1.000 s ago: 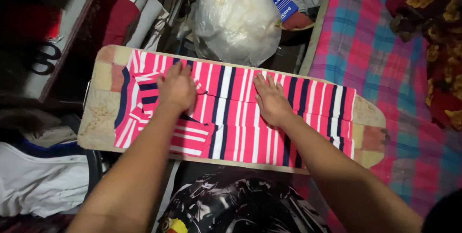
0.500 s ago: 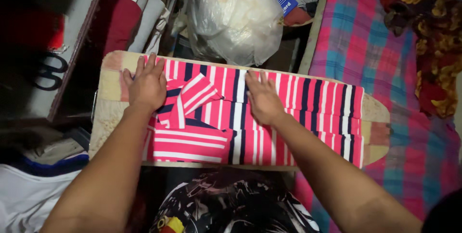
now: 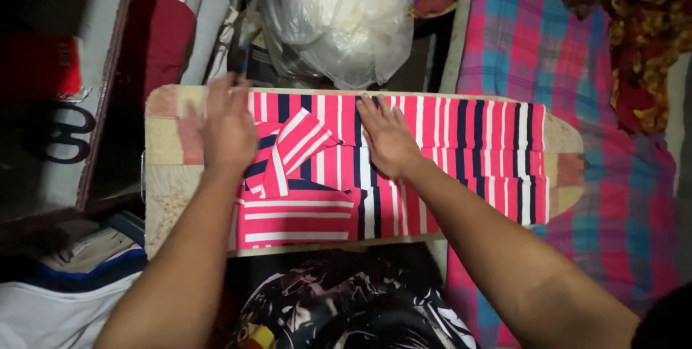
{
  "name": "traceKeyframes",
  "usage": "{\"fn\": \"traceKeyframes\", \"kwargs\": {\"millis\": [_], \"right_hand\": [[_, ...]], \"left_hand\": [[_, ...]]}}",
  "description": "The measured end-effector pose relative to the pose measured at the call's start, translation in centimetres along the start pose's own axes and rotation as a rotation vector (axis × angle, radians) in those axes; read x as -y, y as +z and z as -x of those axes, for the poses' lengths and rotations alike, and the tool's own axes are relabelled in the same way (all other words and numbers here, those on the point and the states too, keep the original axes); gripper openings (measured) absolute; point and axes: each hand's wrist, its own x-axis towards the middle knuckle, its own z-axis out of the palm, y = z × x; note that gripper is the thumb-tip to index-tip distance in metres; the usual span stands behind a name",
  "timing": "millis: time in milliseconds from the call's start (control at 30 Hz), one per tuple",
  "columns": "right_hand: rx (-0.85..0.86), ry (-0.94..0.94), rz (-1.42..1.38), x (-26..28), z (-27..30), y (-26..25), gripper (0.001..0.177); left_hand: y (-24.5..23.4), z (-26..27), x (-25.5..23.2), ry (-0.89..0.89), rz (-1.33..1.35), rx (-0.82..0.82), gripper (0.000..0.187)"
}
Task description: The person folds a striped t-shirt and then a white t-shirt on a board.
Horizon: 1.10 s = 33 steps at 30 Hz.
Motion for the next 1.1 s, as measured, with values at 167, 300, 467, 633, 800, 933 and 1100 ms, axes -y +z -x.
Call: {"fn": "traceKeyframes", "kwargs": {"millis": [167,300,467,633,800,933,1100], "right_hand": [[0.115,-0.021,0.082,0.9,-0.8,0.1,0.081],[0.092,-0.024,0.05,0.7,-0.7,0.1,0.079],[0.081,-0.068,0.095,2.6,-1.9,0.6,0.093],[0.122,-0.175,0.121,4.1,-2.8,1.0,0.082],[0.167,-0.134,0.107,2.0,-0.9,-0.2,0.093],[0.091,-0.091,0.204,-1.0,1.8,-0.5,0.096],[0.068,0.071,0.126,-4.0,4.6,-1.5,0.082]], "left_hand": [[2.5,-0.1,-1.9,0.212,-0.099,0.166,0.054],[1.9,-0.4,-1.1,0.186,-0.174,0.148,0.062],[3.1,-0.6,-3.7,0.105,-0.099,0.228,0.068],[4.3,0.1,-7.2,0.275,-0.11,0.432,0.059],[2.3,0.1,-4.3,0.253,-0.198,0.417,0.066],[-0.7,0.4,1.4,0.126,-0.239,0.316,0.064],[-2.5,0.3,5.3,0.025,-0.319,0.203,0.059]]}}
